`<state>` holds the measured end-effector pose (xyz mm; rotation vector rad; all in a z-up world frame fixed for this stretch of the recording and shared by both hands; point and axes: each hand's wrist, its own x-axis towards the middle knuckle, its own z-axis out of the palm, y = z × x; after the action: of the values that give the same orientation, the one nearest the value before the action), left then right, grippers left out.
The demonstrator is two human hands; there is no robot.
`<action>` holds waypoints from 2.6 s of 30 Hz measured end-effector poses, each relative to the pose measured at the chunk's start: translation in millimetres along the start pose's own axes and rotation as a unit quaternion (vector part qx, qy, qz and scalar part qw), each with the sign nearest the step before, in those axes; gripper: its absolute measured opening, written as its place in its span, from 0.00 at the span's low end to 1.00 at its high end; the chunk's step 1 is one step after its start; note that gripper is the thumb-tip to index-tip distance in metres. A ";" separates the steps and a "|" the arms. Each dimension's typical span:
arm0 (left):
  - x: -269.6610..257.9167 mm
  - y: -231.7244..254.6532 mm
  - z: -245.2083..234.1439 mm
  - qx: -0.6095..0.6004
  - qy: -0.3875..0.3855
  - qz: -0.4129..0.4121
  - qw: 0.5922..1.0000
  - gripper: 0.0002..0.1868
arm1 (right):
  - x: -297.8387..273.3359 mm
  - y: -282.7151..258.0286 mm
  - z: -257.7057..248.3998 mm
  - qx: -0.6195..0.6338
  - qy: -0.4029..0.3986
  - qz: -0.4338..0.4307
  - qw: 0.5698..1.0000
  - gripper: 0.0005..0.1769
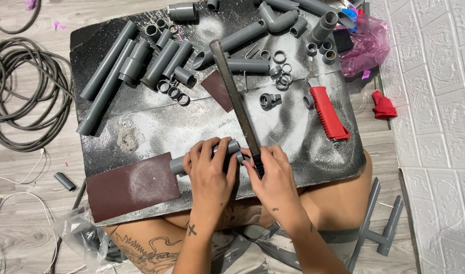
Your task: A person uses a hacksaw blade to cut through a PVC pipe while working on the floor.
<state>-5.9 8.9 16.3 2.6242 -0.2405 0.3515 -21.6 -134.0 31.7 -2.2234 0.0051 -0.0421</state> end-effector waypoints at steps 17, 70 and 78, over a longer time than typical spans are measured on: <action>-2.6 -4.9 6.9 0.005 0.011 0.006 1.000 0.18 | -2.4 -11.4 -4.1 -0.052 0.000 -0.031 0.998 0.12; 1.4 6.3 -1.5 -0.032 0.012 -0.026 0.999 0.21 | -53.3 -19.7 10.0 -0.258 -0.127 0.097 0.953 0.08; -0.7 2.5 2.2 -0.026 0.009 -0.026 0.999 0.20 | -64.4 -19.2 23.2 -0.293 -0.117 0.087 0.945 0.08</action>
<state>-6.8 5.7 15.3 2.5691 -0.1733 0.3473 -85.5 -102.7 31.0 -2.8003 0.0936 0.3660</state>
